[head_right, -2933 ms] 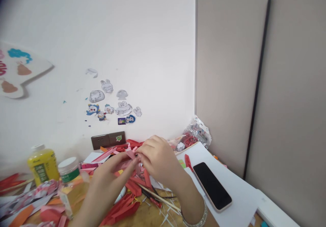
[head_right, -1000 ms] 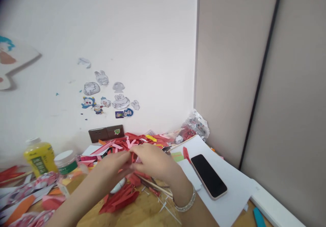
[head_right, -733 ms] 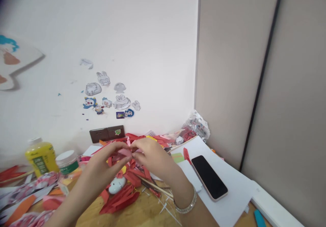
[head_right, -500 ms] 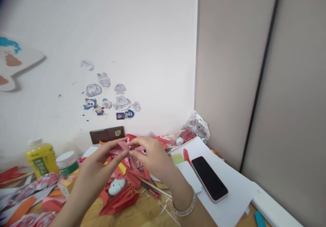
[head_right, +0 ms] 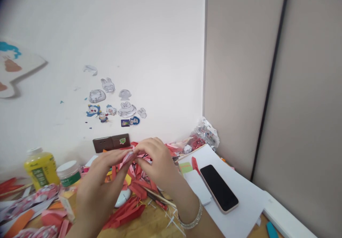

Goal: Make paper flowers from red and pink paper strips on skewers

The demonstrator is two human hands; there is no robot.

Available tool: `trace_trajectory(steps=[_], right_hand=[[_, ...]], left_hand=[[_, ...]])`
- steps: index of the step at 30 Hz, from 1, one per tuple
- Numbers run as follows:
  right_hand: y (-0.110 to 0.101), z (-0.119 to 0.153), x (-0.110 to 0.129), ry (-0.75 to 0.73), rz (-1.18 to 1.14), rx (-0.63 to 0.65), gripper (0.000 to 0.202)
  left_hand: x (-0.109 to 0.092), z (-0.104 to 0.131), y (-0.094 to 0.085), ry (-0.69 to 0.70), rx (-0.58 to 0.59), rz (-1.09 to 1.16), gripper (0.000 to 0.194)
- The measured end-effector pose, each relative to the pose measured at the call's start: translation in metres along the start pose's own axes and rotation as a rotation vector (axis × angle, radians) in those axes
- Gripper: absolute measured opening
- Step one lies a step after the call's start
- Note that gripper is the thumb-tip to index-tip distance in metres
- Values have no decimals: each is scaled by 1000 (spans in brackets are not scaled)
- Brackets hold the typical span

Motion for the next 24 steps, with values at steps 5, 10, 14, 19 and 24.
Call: trace_trajectory(steps=[5,10,14,19,24], right_hand=[[-3,0,2,-189,163,-58,9],[-3,2,-2,-267,247,-64,6],[-4,2,1,-311,327,-47,16],[-15,0,9,-330,304,157,14],[-25,0,9,-220,254,273,11]], left_hand=[[-1,0,-1,177,-63,-140,14],[-4,-4,-5,235,-27,-215,11],[-4,-4,-9,332,-54,-230,13],[-2,-6,-11,345,-33,-229,16],[-8,-10,-7,172,166,-36,4]])
Point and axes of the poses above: each hand's wrist, its own z-axis away from the middle knuckle, its own y-axis out of the palm, x = y × z, the point moved 2 cm from there along -z, towards the middle knuckle, and after that the axes turned 1 degree about -y, right-handed, at the moved point
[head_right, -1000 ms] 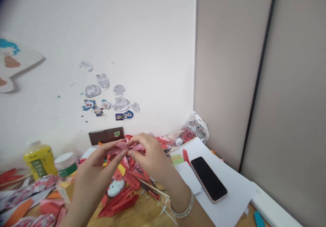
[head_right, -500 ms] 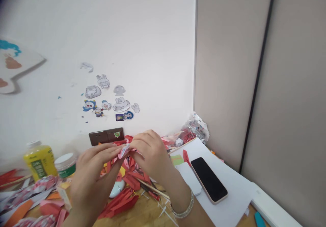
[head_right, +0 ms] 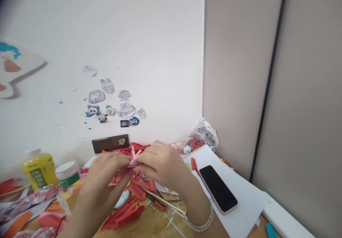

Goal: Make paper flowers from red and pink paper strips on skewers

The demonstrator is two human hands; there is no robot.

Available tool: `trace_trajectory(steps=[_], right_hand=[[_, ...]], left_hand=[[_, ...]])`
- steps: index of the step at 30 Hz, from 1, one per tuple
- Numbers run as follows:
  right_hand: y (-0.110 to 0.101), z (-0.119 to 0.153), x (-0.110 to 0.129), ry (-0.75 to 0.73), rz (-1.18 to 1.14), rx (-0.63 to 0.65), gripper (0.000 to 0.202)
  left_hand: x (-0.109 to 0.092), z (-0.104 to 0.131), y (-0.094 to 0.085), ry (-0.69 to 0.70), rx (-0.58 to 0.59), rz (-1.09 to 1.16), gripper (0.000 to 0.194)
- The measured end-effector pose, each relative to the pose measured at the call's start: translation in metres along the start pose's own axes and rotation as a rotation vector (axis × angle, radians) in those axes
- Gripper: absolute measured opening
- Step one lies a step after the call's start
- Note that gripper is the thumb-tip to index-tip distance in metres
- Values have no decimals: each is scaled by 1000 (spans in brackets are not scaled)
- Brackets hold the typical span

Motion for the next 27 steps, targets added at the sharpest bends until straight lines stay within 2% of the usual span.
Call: trace_trajectory(steps=[4,8,13,17,21,27], right_hand=[[3,0,-2,131,-153,2,9],[7,-1,-4,304,-369,-36,14],[17,0,-9,446,-488,-63,12],[24,0,-10,465,-399,-81,14],[27,-1,-11,480,-361,-103,14],[33,0,-16,534,-434,-110,13]], left_hand=[[-1,-3,2,-259,159,232,9],[4,-4,3,-400,249,387,11],[12,-2,10,-515,279,445,16],[12,-1,12,-533,249,384,21],[14,0,12,-561,232,373,17],[22,3,20,-708,386,578,15]])
Point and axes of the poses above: each hand's wrist, its own z-axis away from the middle knuckle, its own y-axis out of the palm, x = y × z, the point moved 2 cm from there along -z, towards the middle knuckle, and after that the axes turned 1 degree about -y, right-handed, at the moved point
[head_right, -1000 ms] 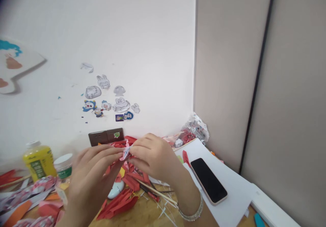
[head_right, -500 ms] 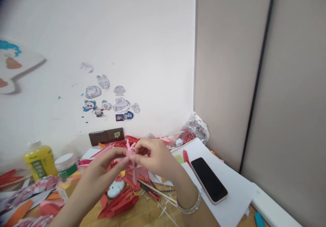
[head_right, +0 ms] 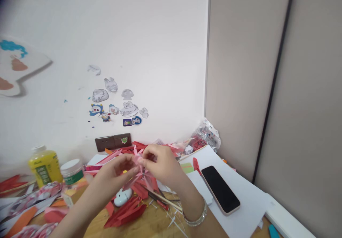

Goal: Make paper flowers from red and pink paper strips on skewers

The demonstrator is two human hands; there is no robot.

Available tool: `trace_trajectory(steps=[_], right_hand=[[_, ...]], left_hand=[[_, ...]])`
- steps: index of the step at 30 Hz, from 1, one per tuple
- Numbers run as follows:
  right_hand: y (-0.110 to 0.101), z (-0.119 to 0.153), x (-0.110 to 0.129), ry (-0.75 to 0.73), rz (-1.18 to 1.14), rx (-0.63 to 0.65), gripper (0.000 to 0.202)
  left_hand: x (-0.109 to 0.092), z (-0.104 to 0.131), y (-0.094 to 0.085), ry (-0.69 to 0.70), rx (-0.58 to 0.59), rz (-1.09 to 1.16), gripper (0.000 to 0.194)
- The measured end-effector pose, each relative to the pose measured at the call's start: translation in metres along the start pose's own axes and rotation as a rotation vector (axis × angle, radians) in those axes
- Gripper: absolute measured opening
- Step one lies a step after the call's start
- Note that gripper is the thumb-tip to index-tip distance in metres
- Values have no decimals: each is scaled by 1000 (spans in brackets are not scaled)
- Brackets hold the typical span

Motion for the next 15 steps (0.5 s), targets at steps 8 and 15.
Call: trace_trajectory(steps=[8,15], right_hand=[[8,-2,-7,49,-15,-25,9],[4,0,-9,112,-35,98,7]], left_hand=[[8,-4,3,-129,23,216,23],[13,-4,6,-67,-77,13,14]])
Point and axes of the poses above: each hand's wrist, its own z-axis away from the middle knuckle, its own y-axis out of the palm, x = y × z, the point moved 2 cm from there along -z, towards the middle knuckle, and after that the axes turned 1 degree about -y, right-handed, at the moved point
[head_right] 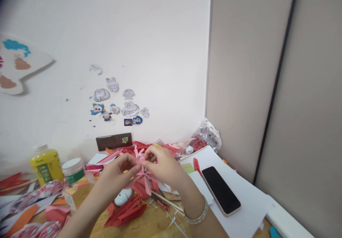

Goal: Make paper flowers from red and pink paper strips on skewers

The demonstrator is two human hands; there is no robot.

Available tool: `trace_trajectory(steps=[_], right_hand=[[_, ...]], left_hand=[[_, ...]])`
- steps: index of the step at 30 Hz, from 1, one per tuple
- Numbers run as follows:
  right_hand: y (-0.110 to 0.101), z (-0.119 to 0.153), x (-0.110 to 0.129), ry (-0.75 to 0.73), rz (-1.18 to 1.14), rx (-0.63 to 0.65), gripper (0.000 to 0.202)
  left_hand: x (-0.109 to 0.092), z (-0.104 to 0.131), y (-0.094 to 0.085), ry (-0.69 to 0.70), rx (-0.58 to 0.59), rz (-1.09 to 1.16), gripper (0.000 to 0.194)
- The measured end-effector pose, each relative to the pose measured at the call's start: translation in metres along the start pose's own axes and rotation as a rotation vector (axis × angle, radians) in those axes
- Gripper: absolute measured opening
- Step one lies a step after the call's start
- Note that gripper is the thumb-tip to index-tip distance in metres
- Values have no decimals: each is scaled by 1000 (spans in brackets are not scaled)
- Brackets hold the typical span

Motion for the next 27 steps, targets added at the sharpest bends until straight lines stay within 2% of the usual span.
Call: trace_trajectory(steps=[2,5,8,10,12,15,20,27], right_hand=[[-1,0,-1,18,-18,10,9],[0,-1,-3,15,-12,-43,11],[2,-3,-6,-24,7,-90,12],[3,-4,-7,-42,13,-115,12],[2,-4,-8,-45,14,-137,12],[2,-4,-9,-42,14,-92,15],[0,-3,-8,-67,32,16,18],[4,-3,-7,-86,40,-46,16]], left_hand=[[-1,2,1,46,-37,-101,13],[-4,6,3,91,-110,-233,13],[-7,7,4,81,-158,-256,12],[-7,5,4,51,-118,-177,13],[-5,3,6,24,-29,-125,18],[0,1,6,21,46,-239,21],[3,1,5,47,56,-491,21],[-10,6,5,73,14,-664,22]])
Point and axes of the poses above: each hand's wrist, its own z-axis away from the middle knuckle, its own y-axis out of the palm, x = y × z, the point moved 2 cm from there along -z, towards the middle knuckle, and after that the axes turned 1 degree about -y, right-handed, at the moved point
